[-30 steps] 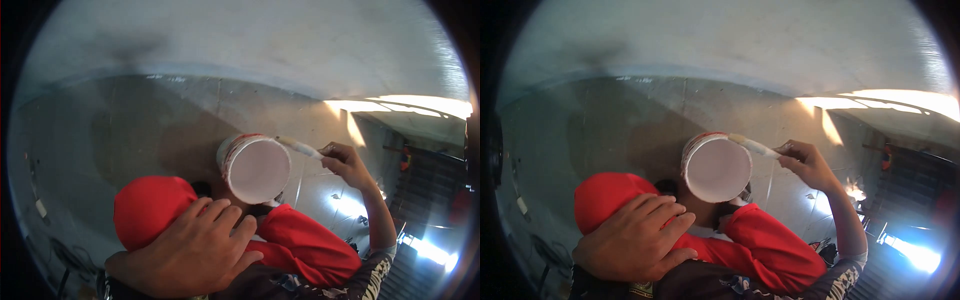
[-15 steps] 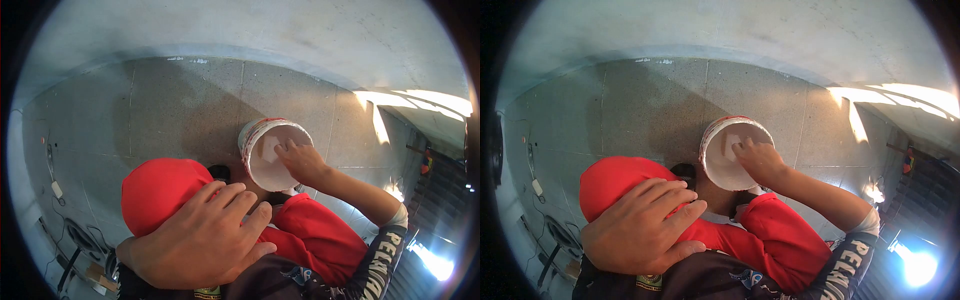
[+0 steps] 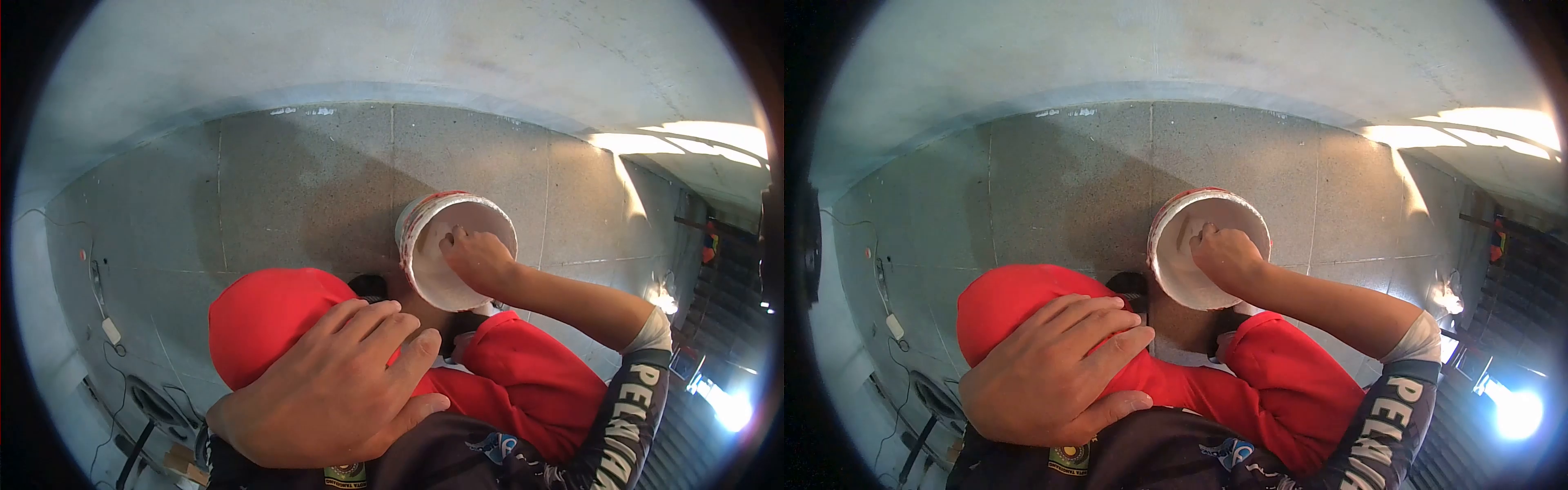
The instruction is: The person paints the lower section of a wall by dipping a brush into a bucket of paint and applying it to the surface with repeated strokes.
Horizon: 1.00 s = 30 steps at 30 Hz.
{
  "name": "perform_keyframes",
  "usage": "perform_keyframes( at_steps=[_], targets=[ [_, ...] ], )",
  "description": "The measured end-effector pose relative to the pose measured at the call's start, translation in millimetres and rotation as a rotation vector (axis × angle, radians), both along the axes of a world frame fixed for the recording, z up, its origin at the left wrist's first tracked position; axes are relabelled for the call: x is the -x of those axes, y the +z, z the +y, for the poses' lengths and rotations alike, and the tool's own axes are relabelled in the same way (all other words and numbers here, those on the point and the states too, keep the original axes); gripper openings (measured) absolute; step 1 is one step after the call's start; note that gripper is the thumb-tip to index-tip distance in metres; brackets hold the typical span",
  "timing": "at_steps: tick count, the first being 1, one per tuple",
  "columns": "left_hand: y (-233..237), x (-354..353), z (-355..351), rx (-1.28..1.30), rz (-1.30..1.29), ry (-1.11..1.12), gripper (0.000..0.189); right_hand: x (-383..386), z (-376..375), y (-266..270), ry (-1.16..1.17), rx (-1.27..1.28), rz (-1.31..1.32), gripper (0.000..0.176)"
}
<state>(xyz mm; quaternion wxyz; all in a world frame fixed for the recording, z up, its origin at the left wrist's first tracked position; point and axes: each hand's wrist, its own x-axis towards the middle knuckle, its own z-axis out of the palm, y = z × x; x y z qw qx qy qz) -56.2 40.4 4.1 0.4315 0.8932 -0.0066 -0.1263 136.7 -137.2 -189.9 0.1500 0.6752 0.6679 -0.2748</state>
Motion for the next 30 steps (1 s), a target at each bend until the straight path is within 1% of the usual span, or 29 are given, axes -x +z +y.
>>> perform_keyframes(
  at_steps=[4, 6, 7, 9, 10, 11, 12, 16, 18, 19, 21, 22, 24, 25, 27, 28, 30],
  targets=[
    [-1, 1, -2, -0.011, -0.005, -0.003, 0.053, -3, 3, 11, -0.030, 0.039, 0.015, 0.020],
    [-1, 1, -2, -0.009, -0.009, -0.003, 0.053, -10, 9, 21, -0.066, 0.125, 0.047, 0.017],
    [-1, 1, -1, -0.002, -0.006, -0.005, 0.053, -13, 13, 29, -0.065, 0.124, 0.046, 0.017],
    [-1, 2, -1, 0.004, -0.005, -0.007, 0.053, -21, 21, 46, -0.137, 0.183, 0.103, 0.023],
    [-1, 3, -1, 0.005, -0.008, -0.004, 0.053, -23, 24, 55, -0.137, 0.182, 0.101, 0.023],
    [-2, 4, -2, 0.005, -0.012, -0.002, 0.053, -26, 25, 62, -0.203, 0.207, 0.121, 0.025],
    [-2, 4, -2, 0.004, -0.012, -0.002, 0.053, -29, 25, 65, -0.269, 0.233, 0.141, 0.027],
    [-3, 5, -2, 0.010, -0.011, 0.005, 0.053, -49, 18, 69, -0.322, 0.223, 0.238, 0.029],
    [-3, 5, -2, 0.010, -0.016, 0.001, 0.053, -57, 18, 83, -0.486, 0.330, 0.362, 0.033],
    [-3, 5, -1, 0.014, -0.015, -0.001, 0.053, -60, 14, 86, -0.487, 0.329, 0.362, 0.033],
    [-2, 5, -1, 0.020, -0.013, -0.005, 0.053, -68, 4, 92, -0.589, 0.368, 0.458, 0.036],
    [-2, 4, -1, 0.019, -0.012, -0.001, 0.054, -74, -2, 93, -0.592, 0.367, 0.458, 0.036],
    [-2, 4, -1, 0.018, -0.013, -0.002, 0.054, -85, -15, 97, -0.740, 0.462, 0.665, 0.039],
    [-3, 4, -2, 0.014, -0.013, -0.003, 0.054, -89, -21, 98, -0.745, 0.457, 0.664, 0.039],
    [-2, 3, -1, 0.014, -0.016, -0.015, 0.053, -94, -32, 108, -0.872, 0.535, 0.833, 0.038],
    [-1, 2, 0, 0.016, -0.013, -0.019, 0.053, -99, -41, 107, -0.881, 0.531, 0.833, 0.038],
    [-1, 1, -1, 0.018, -0.013, -0.033, 0.053, -105, -59, 99, -0.874, 0.540, 1.036, 0.036]
  ],
)
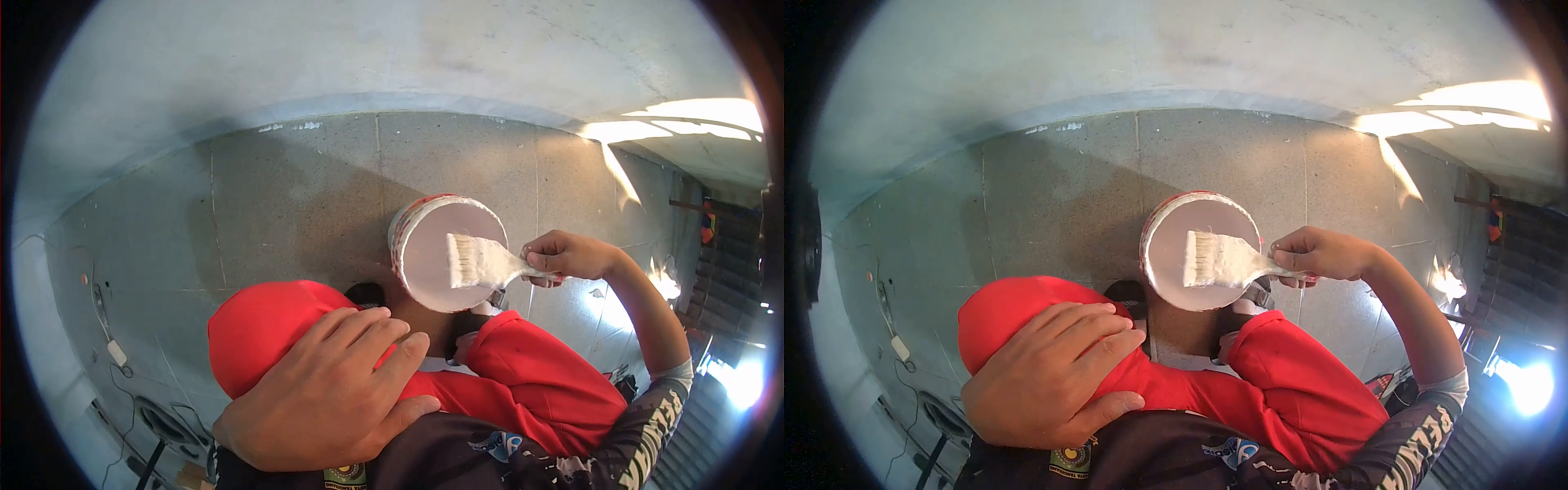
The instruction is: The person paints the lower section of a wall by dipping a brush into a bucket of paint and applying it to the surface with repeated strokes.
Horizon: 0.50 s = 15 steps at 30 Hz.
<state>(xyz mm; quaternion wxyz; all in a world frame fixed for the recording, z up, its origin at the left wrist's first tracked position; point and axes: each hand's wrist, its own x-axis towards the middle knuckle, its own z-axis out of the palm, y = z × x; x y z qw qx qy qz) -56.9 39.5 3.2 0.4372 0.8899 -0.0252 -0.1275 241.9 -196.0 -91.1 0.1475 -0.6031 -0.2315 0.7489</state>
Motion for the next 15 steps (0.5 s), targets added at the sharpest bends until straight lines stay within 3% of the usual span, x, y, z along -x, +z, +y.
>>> perform_keyframes(
  at_steps=[3, 15],
  targets=[
    [-2, -2, -2, -0.009, -0.011, -0.018, 0.052, 5, -12, -2, -0.207, 0.067, 0.017, 0.034],
    [-5, -25, -11, -0.042, -0.031, -0.072, 0.049, -13, -11, -3, -0.199, -0.022, -0.088, 0.032]
  ],
)
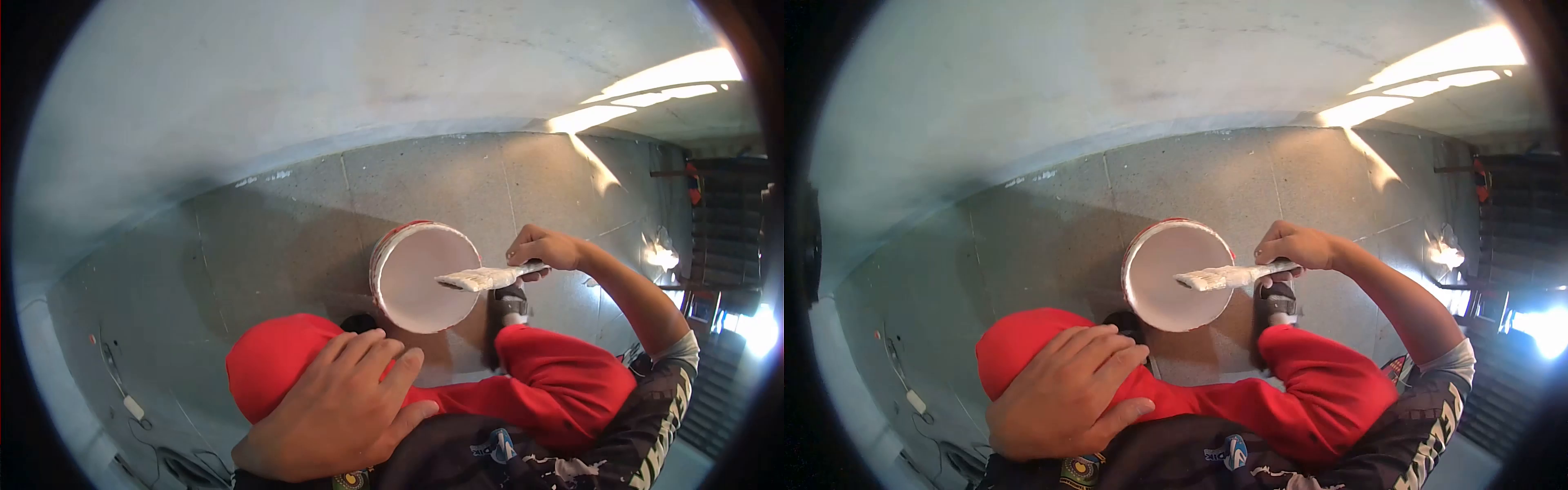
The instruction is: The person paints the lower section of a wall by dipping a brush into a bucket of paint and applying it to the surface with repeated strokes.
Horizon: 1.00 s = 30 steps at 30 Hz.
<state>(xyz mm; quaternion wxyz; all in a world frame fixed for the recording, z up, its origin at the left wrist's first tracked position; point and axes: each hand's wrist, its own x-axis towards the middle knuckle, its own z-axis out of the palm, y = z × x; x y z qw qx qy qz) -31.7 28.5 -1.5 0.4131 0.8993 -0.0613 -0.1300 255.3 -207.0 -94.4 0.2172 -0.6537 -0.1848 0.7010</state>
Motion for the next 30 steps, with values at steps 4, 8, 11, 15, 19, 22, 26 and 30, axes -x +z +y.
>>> perform_keyframes(
  at_steps=[4, 8, 11, 15, 19, 22, 26, 30],
  targets=[
    [5, -20, -10, 0.024, 0.094, -0.022, 0.046, 9, -21, 0, -0.117, -0.109, -0.007, 0.031],
    [-2, -36, -26, -0.134, 0.151, 0.011, 0.042, -2, -68, -4, -0.283, -0.253, 0.036, 0.028],
    [-1, -56, -48, -0.175, 0.169, 0.046, 0.039, -25, -106, 16, -0.514, -0.417, 0.007, 0.028],
    [-2, -63, -72, -0.209, 0.201, 0.049, 0.038, -65, -152, 28, -0.708, -0.597, -0.340, 0.026],
    [-3, -60, -97, -0.272, 0.237, 0.185, 0.036, -99, -178, -2, -0.852, -0.668, -0.497, 0.028],
    [13, -65, -117, -0.343, 0.286, 0.258, 0.034, -130, -184, -34, -0.935, -0.560, -0.613, 0.028],
    [43, -71, -158, -0.365, 0.452, 0.503, 0.031, -162, -176, -100, -0.895, -0.426, -0.735, 0.031],
    [51, -34, -174, -0.371, 0.454, 0.652, 0.029, -170, -162, -146, -0.959, -0.273, -0.658, 0.035]
  ],
)
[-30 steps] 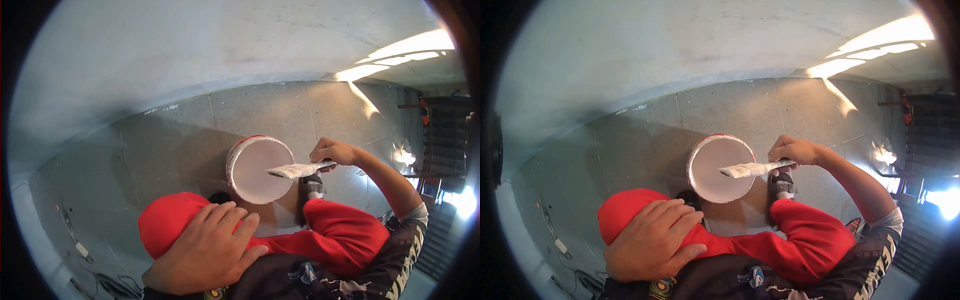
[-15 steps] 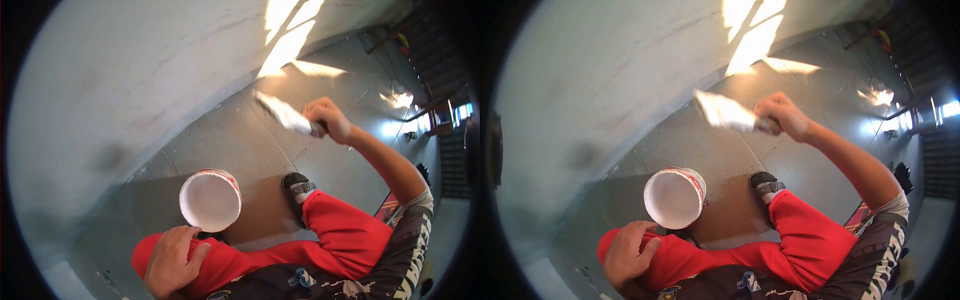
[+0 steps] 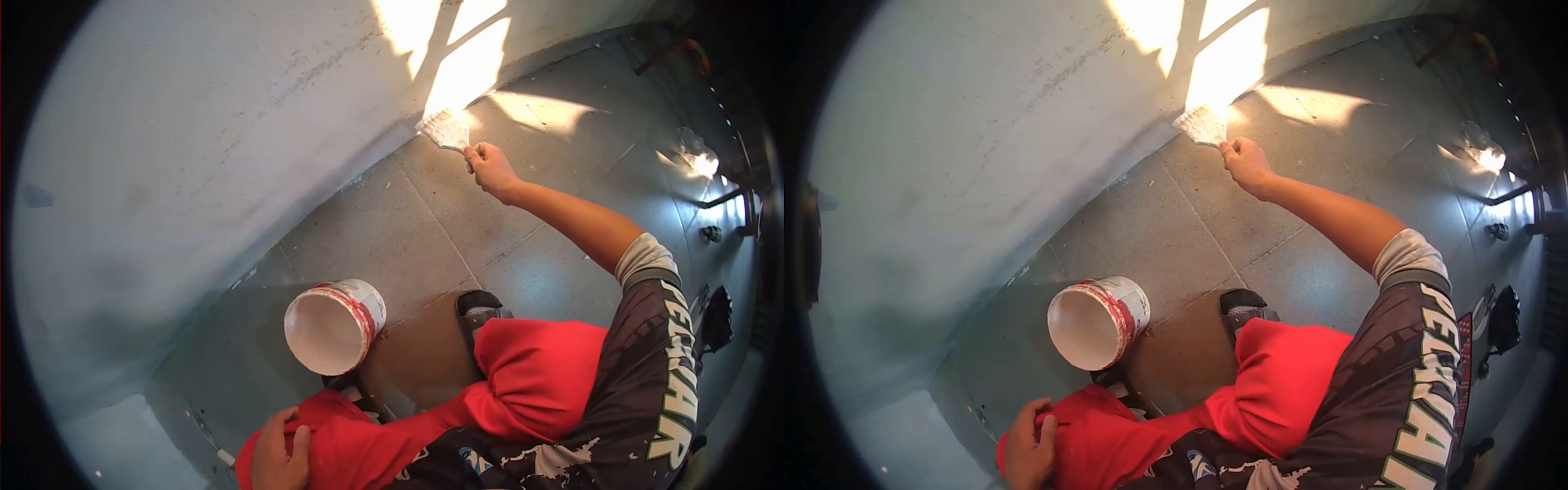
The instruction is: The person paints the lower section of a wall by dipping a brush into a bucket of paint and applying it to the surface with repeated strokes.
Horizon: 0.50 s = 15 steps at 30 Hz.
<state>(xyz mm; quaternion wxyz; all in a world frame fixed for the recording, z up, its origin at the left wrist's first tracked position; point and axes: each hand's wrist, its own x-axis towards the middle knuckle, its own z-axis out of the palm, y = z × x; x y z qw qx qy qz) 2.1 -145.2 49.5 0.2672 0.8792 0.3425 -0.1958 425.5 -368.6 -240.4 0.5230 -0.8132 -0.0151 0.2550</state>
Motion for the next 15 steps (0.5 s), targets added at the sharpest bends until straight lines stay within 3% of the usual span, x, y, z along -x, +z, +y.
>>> perform_keyframes(
  at_steps=[2, 5, 9, 13, 15],
  targets=[
    [20, -2, -10, -0.037, 0.259, 0.062, 0.047, 1, 15, -23, -0.008, -0.022, 0.027, 0.034],
    [16, -1, -15, -0.026, 0.396, 0.250, 0.053, 8, 24, -37, -0.069, -0.039, 0.082, 0.032],
    [3, 1, -11, -0.012, 0.558, 0.328, 0.056, 1, 36, -41, -0.141, -0.111, 0.146, 0.030],
    [-14, 20, -4, 0.035, 0.542, 0.256, 0.056, -22, 41, 16, -0.062, -0.064, 0.176, 0.026],
    [-17, 19, -1, 0.060, 0.520, 0.346, 0.054, -20, 40, 75, -0.102, -0.107, 0.022, 0.028]
  ],
)
